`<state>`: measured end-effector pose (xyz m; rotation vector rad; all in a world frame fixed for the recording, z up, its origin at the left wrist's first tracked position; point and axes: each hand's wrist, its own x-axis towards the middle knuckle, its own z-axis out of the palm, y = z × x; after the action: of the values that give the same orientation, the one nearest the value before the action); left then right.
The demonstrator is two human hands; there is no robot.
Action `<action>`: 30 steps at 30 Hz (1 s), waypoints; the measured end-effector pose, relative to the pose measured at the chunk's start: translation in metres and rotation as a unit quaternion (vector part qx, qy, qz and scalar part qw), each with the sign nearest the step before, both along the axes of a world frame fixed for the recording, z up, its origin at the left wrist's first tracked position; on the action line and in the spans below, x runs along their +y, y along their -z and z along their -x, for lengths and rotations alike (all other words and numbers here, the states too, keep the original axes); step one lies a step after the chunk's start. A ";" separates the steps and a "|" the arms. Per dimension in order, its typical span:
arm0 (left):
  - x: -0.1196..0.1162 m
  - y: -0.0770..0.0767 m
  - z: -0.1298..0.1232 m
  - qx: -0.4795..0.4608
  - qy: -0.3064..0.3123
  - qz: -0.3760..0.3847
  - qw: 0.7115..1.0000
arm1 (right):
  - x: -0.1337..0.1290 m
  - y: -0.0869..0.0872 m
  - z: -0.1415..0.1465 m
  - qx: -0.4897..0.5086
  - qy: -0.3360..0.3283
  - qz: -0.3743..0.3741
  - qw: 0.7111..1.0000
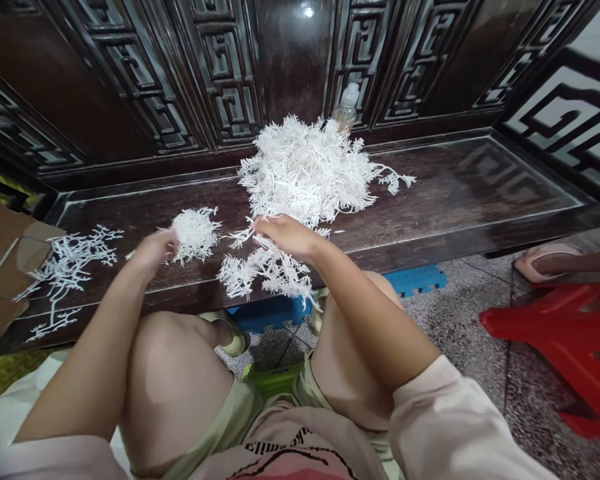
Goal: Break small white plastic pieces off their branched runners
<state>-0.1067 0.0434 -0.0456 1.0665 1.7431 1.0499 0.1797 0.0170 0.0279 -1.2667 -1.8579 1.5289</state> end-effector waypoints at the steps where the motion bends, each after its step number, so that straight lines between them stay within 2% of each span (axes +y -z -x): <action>1: 0.002 0.009 0.000 0.028 0.025 0.027 0.999 | 0.003 0.001 0.001 -0.011 0.008 0.002 1.000; 3: 0.007 0.022 -0.012 0.122 0.059 0.046 0.990 | 0.007 0.003 0.006 -0.019 -0.005 0.018 1.000; 6: 0.016 0.032 -0.033 0.281 0.080 0.053 0.955 | 0.009 0.006 0.011 -0.010 -0.020 0.034 0.999; 9: 0.019 0.036 -0.036 0.312 0.073 0.070 0.945 | 0.008 0.005 0.006 -0.024 0.019 0.018 0.999; 13: 0.015 0.036 -0.024 0.281 0.007 0.081 0.956 | 0.012 0.004 -0.005 -0.044 0.060 -0.010 0.997; 15: 0.013 0.029 -0.028 0.263 -0.016 0.057 0.963 | 0.015 0.007 -0.005 -0.051 0.056 -0.017 0.997; 16: 0.012 0.024 -0.034 0.245 -0.009 0.035 0.969 | 0.015 0.009 -0.004 -0.057 0.049 -0.020 0.997; 17: 0.011 0.018 -0.043 0.215 0.016 0.013 0.976 | 0.016 0.011 -0.003 -0.063 0.041 -0.023 0.997; 19: 0.006 0.003 -0.065 0.132 0.107 -0.022 0.985 | 0.016 0.016 0.001 -0.078 0.023 -0.028 0.996; 22: -0.007 -0.014 -0.099 0.026 0.235 -0.037 0.971 | 0.015 0.022 0.007 -0.117 0.011 -0.043 0.992; 25: -0.019 -0.022 -0.116 0.013 0.294 -0.043 0.955 | 0.016 0.025 0.010 -0.152 0.011 -0.072 0.986; 28: -0.023 -0.022 -0.117 0.010 0.331 -0.034 0.943 | 0.016 0.027 0.013 -0.145 -0.012 -0.089 0.985; 30: -0.023 -0.022 -0.114 -0.011 0.330 -0.034 0.943 | 0.015 0.027 0.014 -0.124 -0.014 -0.084 0.989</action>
<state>0.0073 0.0208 -0.0234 1.5285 1.1867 0.6873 0.1654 0.0322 0.0013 -1.4065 -2.1179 1.2434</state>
